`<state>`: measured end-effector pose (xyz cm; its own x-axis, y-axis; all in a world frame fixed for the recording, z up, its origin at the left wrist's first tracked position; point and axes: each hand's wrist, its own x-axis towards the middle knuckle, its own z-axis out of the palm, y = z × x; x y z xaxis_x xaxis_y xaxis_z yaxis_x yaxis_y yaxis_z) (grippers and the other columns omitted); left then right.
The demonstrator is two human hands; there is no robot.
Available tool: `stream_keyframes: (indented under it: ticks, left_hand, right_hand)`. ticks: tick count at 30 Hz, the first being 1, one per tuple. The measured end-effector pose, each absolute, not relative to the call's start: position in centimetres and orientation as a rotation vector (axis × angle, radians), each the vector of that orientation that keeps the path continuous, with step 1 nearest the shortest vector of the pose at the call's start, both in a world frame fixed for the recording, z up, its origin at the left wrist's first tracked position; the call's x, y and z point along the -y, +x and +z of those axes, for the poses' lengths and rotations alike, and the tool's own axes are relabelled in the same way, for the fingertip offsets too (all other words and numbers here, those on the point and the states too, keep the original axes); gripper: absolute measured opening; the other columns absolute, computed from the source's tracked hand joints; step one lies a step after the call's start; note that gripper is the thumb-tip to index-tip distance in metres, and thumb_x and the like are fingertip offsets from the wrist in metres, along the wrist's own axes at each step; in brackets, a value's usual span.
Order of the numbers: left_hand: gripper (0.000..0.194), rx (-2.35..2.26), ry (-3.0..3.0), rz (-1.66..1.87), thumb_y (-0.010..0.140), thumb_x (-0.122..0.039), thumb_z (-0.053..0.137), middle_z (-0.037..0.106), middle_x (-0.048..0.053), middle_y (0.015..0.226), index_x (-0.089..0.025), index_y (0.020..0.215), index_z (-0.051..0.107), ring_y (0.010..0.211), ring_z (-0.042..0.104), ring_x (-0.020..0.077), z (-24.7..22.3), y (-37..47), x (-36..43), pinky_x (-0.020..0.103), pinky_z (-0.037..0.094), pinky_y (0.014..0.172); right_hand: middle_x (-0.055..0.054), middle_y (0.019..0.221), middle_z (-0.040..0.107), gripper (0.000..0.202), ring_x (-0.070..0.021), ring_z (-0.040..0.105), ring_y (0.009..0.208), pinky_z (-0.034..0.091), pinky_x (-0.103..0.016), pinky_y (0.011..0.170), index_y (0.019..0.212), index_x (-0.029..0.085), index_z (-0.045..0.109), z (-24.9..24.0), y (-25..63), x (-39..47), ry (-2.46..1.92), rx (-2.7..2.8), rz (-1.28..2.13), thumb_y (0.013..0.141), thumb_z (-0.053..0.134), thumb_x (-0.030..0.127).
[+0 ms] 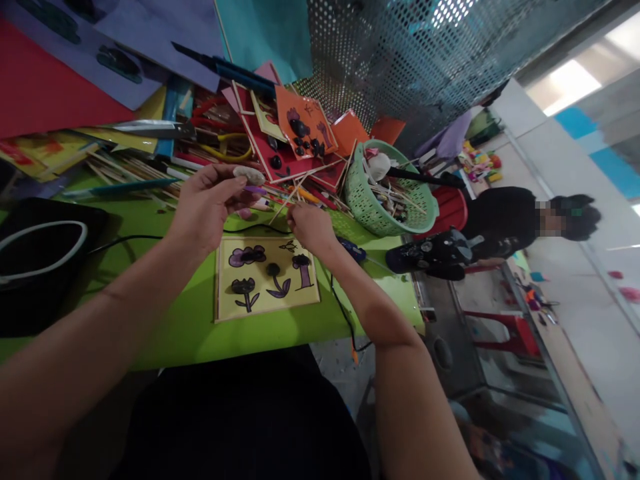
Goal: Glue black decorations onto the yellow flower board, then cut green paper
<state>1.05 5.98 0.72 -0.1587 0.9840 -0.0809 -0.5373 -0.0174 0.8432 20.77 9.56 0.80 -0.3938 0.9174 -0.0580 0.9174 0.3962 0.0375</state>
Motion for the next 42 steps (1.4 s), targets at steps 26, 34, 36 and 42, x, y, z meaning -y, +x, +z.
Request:
stream_keyframes:
  ticks: [26,34,36,42]
  left_hand:
    - [0.011,-0.872,0.721,1.484,0.081,-0.024,0.074,0.077,0.004,0.086,-0.020,0.090,0.069,0.071,0.072,0.0149,0.1,0.3,-6.5,0.022,0.047,0.051]
    - [0.014,-0.753,0.738,1.372,0.081,-0.025,0.074,0.077,0.006,0.086,-0.019,0.093,0.070,0.078,0.075,0.0187,0.0,-0.2,-6.6,0.026,0.057,0.059]
    - [0.017,-0.723,0.734,1.351,0.080,-0.025,0.076,0.077,0.006,0.089,-0.020,0.095,0.070,0.078,0.075,0.0184,0.0,-0.2,-6.5,0.029,0.060,0.067]
    - [0.024,-0.632,0.771,1.326,0.075,-0.029,0.082,0.077,0.004,0.090,-0.021,0.095,0.072,0.079,0.075,0.0175,0.1,0.2,-6.2,0.031,0.061,0.074]
  right_hand:
    - [-0.003,0.094,0.073,0.012,-0.0148,0.066,0.079,0.046,-0.027,0.072,0.101,0.019,0.064,5.7,17.3,-2.1,1.343,-2.903,-1.012,0.094,0.055,0.018]
    - [-0.001,0.155,0.054,0.038,-0.0134,0.062,0.121,0.045,-0.027,0.091,0.128,0.025,0.064,4.9,12.3,7.3,-0.007,-2.934,-0.939,0.096,0.051,0.008]
    - [-0.002,0.154,0.055,0.039,-0.0148,0.062,0.121,0.043,-0.030,0.092,0.130,0.024,0.064,4.4,12.6,7.3,-0.013,-2.996,-0.828,0.097,0.051,0.008]
    - [0.000,0.083,0.075,0.029,-0.0133,0.066,0.078,0.044,-0.028,0.075,0.089,0.022,0.070,6.0,16.3,3.4,0.892,-3.194,-0.933,0.104,0.053,0.040]
